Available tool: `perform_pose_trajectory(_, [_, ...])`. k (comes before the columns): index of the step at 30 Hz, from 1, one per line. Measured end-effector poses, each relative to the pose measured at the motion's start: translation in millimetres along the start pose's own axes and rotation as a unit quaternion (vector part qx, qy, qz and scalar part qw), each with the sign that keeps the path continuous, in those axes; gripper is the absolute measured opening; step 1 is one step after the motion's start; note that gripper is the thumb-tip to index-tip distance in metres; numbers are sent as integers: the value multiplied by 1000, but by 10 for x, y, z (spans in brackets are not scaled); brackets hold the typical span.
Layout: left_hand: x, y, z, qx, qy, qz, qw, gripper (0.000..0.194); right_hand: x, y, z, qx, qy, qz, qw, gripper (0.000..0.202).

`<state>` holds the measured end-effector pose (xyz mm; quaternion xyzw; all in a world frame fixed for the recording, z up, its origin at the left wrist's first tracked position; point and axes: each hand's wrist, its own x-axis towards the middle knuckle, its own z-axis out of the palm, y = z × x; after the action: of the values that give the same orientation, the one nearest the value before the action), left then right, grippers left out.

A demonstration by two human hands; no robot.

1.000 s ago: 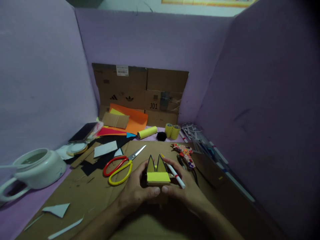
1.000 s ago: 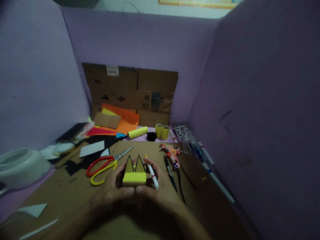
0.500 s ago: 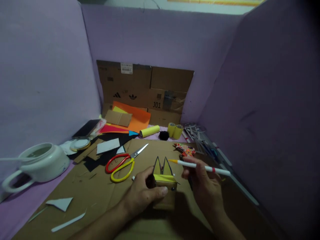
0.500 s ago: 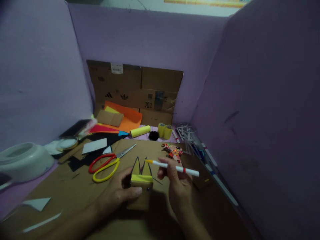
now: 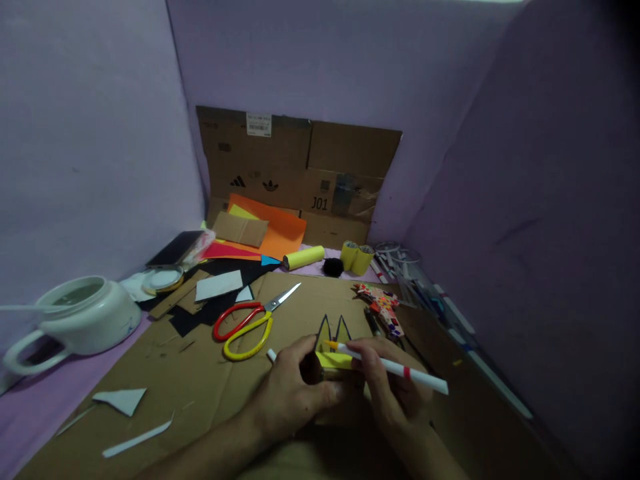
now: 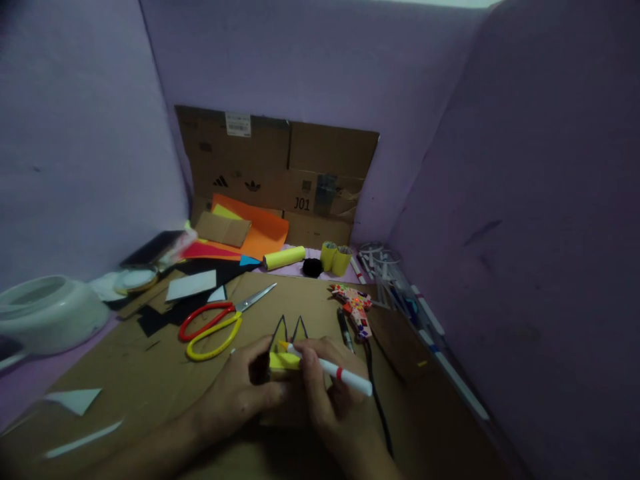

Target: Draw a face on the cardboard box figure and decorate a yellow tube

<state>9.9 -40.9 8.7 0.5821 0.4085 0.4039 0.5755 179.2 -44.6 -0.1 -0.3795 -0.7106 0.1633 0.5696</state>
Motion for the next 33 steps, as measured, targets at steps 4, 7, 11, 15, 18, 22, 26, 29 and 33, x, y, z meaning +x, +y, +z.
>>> perform_pose_trajectory(4, [-13,-21,-3,21,6,4,1000,30,35,-15,-15,-10,-24,-11,1000,18])
perform_pose_trajectory(7, [-14,-40,-12,48,17,8,999,28,61,-24,-11,-2,-36,-23,999,18])
perform_pose_trajectory(11, [-8,-28,-12,66,24,-7,998,30,52,16,-5,26,-27,-9,999,20])
perform_pose_trajectory(15, [-6,-7,-11,64,12,-3,998,27,28,41,-28,20,-16,-8,1000,19])
perform_pose_trajectory(18, [-1,-7,-17,81,22,-3,996,27,38,24,-43,2,-52,-34,998,18])
perform_pose_trajectory(22, [1,-8,-13,81,18,-8,997,27,58,10,-50,0,-48,-36,998,19])
perform_pose_trajectory(26, [-6,8,-8,79,16,3,997,25,64,10,-49,-7,-44,-33,998,20])
perform_pose_trajectory(29, [-9,3,-11,81,22,4,996,25,66,6,-51,-16,-72,-49,996,18])
perform_pose_trajectory(33, [-3,-27,-14,63,19,-8,998,27,71,-10,-53,-11,-46,-51,998,19])
